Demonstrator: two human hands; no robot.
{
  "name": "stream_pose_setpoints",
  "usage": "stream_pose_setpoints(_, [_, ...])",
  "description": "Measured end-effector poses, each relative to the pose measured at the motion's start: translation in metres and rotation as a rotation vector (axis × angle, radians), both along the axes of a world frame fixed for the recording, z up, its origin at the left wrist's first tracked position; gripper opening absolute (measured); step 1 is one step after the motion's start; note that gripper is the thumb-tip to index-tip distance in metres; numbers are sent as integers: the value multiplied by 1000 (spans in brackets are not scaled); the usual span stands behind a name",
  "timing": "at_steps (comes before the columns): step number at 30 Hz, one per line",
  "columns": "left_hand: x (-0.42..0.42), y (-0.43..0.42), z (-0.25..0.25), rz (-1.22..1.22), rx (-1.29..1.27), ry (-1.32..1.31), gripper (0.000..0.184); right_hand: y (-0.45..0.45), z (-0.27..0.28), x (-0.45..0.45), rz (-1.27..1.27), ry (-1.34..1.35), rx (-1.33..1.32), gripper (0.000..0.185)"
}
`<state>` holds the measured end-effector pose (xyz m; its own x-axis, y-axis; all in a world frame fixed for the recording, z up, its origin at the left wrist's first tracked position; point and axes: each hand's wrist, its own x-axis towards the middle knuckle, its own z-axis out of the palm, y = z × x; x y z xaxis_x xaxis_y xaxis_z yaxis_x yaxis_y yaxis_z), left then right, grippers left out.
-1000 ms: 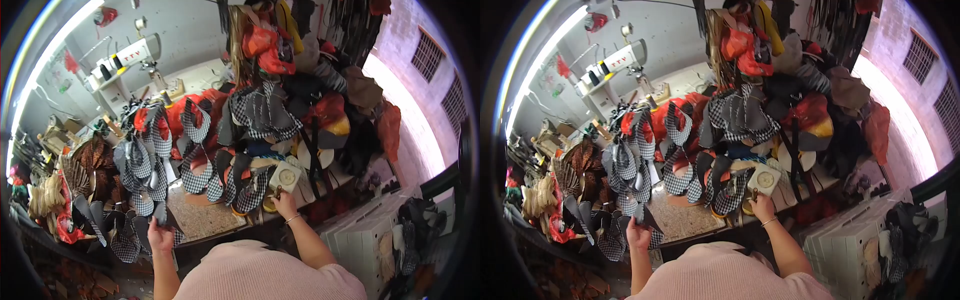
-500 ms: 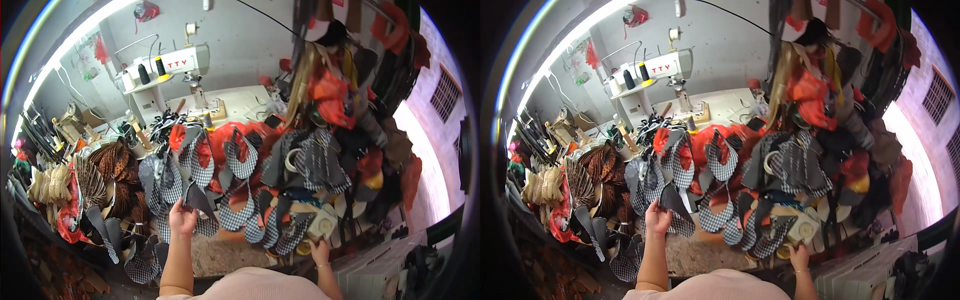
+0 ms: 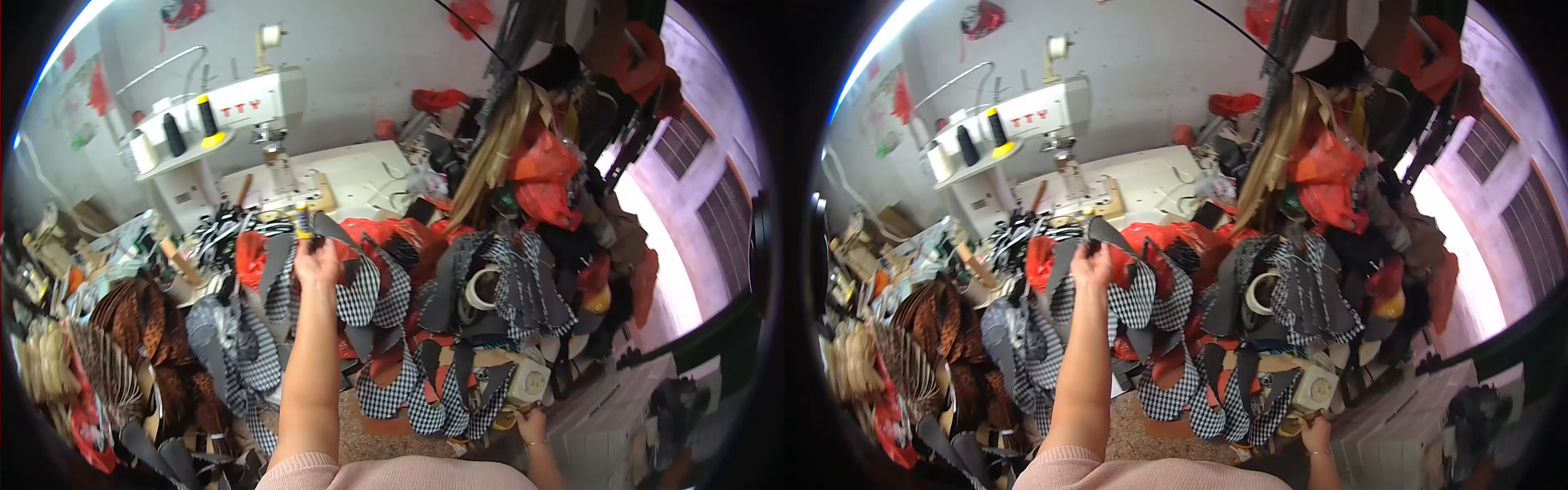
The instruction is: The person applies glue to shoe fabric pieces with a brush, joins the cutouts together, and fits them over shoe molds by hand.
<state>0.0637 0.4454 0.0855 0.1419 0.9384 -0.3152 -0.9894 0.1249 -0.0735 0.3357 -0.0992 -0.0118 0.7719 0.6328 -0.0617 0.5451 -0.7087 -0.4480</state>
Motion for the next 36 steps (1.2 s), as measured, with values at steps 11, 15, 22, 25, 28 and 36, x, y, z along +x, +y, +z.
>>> stream_pose_setpoints(11, [89, -137, -50, -744, 193, 459, 27, 3, -7, 6, -100, 28, 89, 20])
stream_pose_setpoints(15, [126, -123, -84, -703, 201, 611, 33, 17, 13, 3, -118, 63, -58, 20])
stream_pose_setpoints(22, [204, -101, -97, -464, 700, 1680, 74, 9, -3, 10, -138, 45, -60, 20])
stream_pose_setpoints(25, [209, -103, -78, -635, 756, 1895, 85, 10, -1, 10, -193, 41, -121, 29])
stream_pose_setpoints(28, [216, -99, -78, -561, 760, 1941, 88, -2, -23, 21, -167, -15, -161, 31])
stream_pose_setpoints(36, [126, -119, 18, 171, 740, 1269, 63, -3, -20, 19, -116, -35, -129, 34])
